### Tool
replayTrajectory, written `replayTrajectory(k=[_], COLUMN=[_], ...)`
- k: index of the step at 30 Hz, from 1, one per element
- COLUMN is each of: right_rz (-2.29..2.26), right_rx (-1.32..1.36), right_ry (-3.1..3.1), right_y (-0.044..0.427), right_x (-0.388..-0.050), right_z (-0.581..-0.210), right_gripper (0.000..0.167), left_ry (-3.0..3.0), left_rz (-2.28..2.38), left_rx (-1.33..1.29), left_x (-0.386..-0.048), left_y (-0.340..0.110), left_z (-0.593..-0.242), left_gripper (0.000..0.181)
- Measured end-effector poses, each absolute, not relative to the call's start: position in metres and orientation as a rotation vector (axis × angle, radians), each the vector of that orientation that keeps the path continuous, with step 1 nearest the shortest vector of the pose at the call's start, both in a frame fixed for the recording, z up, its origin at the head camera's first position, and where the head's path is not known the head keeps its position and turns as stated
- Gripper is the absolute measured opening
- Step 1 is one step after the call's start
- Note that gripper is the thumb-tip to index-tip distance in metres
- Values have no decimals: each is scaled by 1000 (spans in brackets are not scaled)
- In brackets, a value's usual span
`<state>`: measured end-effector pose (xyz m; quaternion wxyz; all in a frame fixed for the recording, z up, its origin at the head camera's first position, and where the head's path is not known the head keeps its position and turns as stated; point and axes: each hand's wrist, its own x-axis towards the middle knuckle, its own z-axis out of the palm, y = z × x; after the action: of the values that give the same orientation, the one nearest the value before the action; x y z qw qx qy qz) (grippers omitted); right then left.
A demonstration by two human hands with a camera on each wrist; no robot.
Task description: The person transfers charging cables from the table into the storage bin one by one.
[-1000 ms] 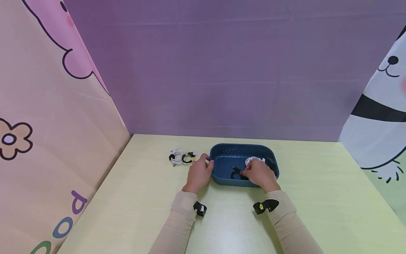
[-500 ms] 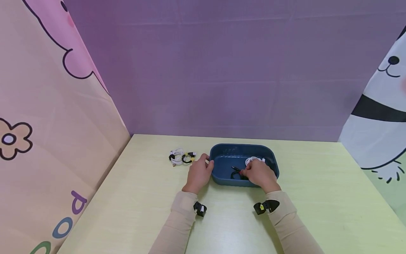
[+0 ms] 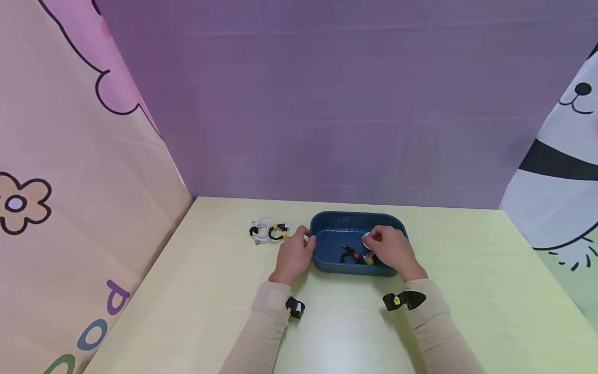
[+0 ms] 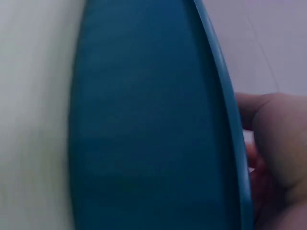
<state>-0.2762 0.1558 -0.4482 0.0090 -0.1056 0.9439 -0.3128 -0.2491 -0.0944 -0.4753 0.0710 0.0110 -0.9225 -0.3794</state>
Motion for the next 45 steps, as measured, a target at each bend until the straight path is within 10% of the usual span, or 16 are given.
replayTrajectory(k=[15,45], right_rz=[-1320,-1561], right_rx=[22,-78], right_ry=[2999,2402], right_y=[229,260], right_x=[-296,-310], right_z=[-457,-489], right_gripper=[32,46], left_ry=[-2770,-2819], left_rz=[-1140,-881], left_rx=[3,367], left_x=[-253,-253], left_y=[-94,-141], left_z=[-477,-478], left_gripper=[29,31])
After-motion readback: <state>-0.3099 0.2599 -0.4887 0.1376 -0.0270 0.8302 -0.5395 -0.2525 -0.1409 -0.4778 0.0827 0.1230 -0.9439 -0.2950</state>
